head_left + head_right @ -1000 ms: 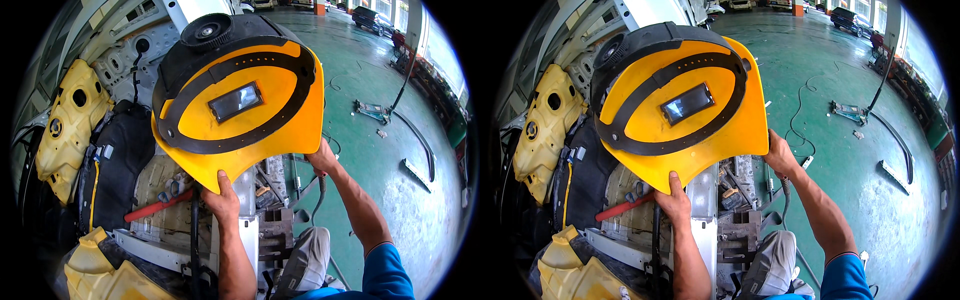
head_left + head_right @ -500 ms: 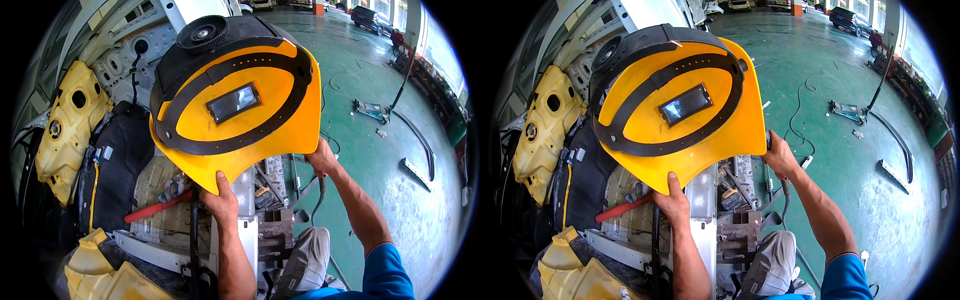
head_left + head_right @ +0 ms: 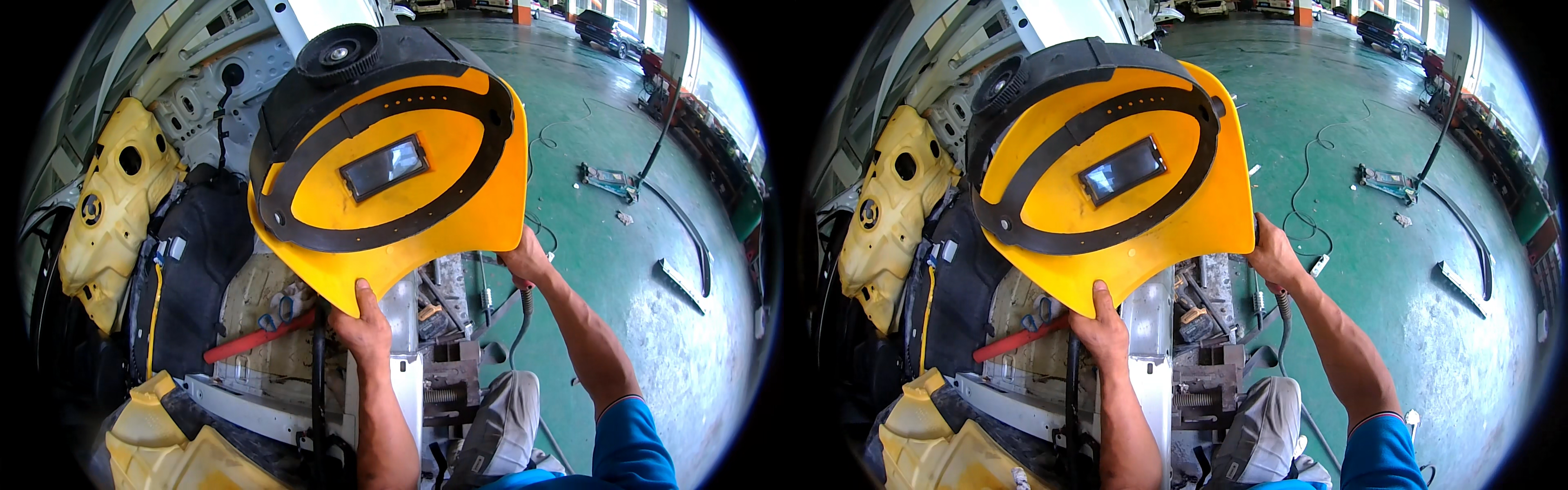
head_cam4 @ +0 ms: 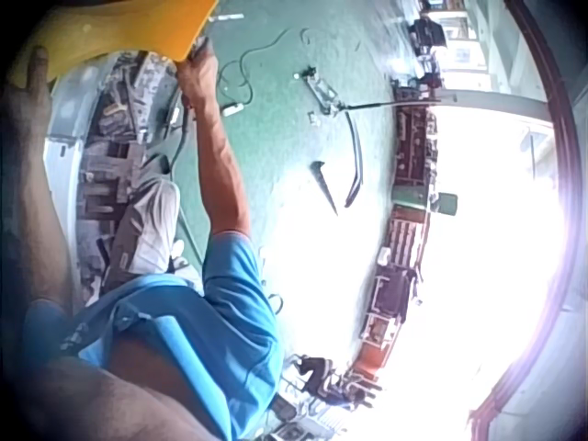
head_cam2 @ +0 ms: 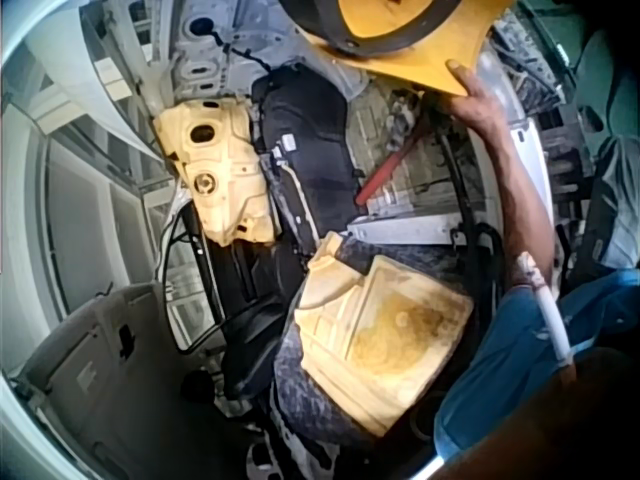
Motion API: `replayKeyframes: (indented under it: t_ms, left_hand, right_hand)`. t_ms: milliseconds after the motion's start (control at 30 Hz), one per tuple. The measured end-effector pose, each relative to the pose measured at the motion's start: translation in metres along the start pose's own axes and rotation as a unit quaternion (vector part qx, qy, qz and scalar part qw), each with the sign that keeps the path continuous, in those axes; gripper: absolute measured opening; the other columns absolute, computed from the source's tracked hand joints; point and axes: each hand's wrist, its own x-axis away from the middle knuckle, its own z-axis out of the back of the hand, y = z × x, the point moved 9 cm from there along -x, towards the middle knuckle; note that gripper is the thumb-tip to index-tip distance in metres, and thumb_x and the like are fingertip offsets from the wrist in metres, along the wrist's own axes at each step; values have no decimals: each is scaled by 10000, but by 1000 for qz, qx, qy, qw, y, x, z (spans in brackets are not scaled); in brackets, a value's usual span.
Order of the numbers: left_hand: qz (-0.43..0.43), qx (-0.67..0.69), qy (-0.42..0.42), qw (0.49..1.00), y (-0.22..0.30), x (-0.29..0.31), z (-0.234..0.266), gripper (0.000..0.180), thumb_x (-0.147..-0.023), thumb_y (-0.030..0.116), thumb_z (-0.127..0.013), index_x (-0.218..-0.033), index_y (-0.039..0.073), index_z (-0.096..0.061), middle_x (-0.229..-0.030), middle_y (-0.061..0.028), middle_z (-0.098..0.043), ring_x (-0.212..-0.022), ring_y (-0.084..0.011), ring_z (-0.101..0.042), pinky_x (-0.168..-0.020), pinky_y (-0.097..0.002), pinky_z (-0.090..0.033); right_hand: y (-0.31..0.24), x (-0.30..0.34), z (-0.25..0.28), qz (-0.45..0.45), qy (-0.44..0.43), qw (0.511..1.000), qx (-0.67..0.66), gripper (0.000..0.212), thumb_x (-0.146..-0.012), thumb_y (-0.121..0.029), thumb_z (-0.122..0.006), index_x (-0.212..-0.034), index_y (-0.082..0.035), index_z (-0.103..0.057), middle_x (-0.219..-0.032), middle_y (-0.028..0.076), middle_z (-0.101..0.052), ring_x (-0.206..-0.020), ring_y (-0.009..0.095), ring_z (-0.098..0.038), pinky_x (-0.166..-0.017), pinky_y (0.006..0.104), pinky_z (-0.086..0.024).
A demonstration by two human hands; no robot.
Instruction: The person welds a car frame in a workshop. They use a welding torch to join metal parts, frequently adjusting a yellow welding mask for eye protection. The person also uses a hammer to tap the welded area and adjusts the welding machine settings.
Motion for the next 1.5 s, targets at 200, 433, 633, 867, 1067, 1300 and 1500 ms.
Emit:
replayKeyframes:
  t_ms: [200, 433, 633, 867, 1067, 1300, 1500]
  left_hand:
    - [12, -12, -10, 1000, -5, 0, 0, 314, -979, 143, -548, -1159, -114, -553, -1096, -175, -660, -997, -248, -648, -857, -339, -491]
    - [-26, -3, 30, 999, 2, 0, 2, 265, -972, 131, -554, -1087, -102, -603, -976, -165, -693, -888, -238, -682, -753, -331, -514]
    - [-38, -17, 21, 999, 9, 0, 0, 252, -974, 114, -542, -1084, -106, -595, -973, -156, -686, -871, -221, -670, -749, -320, -512]
    - [-33, -8, 20, 999, 9, 0, 0, 261, -974, 116, -544, -1102, -108, -585, -985, -166, -684, -879, -226, -672, -744, -318, -515]
    - [-40, 1, 66, 997, 10, 1, 6, 302, -976, 126, -551, -1136, -130, -556, -1040, -185, -674, -934, -259, -668, -795, -337, -515]
    - [29, 66, 214, 974, -3, 0, 44, 420, -961, 144, -564, -1238, -159, -480, -1234, -240, -583, -1079, -318, -609, -961, -372, -468]
    - [46, 130, 291, 947, -13, -1, 62, 438, -949, 113, -557, -1300, -128, -455, -1308, -243, -546, -1133, -343, -584, -1032, -383, -431]
  right_hand:
    - [-5, 3, 0, -29, -9, 1000, 8, 350, -881, -243, -640, -1048, 39, -518, -706, 160, -613, -618, 222, -625, -611, 370, -489]
    - [-3, 3, -1, -35, -8, 999, 1, 362, -870, -254, -662, -1034, 31, -513, -700, 151, -604, -626, 219, -610, -604, 376, -485]
    - [4, 6, 0, -22, -6, 1000, 3, 366, -855, -239, -677, -1032, 34, -510, -701, 152, -600, -632, 219, -611, -613, 375, -488]
    - [9, 2, -2, -13, -5, 1000, -15, 382, -843, -249, -693, -1024, 32, -507, -714, 152, -605, -626, 225, -606, -608, 382, -484]
    - [11, 4, 0, -11, 6, 1000, -22, 381, -835, -262, -706, -1002, 21, -512, -747, 162, -606, -662, 247, -588, -650, 387, -480]
    - [35, 12, 3, 26, 29, 999, -32, 338, -822, -249, -711, -945, -1, -517, -789, 188, -592, -719, 319, -561, -716, 410, -463]
    - [29, 15, 9, 28, 37, 999, -22, 344, -818, -254, -711, -962, -12, -514, -784, 189, -591, -728, 340, -565, -721, 423, -461]
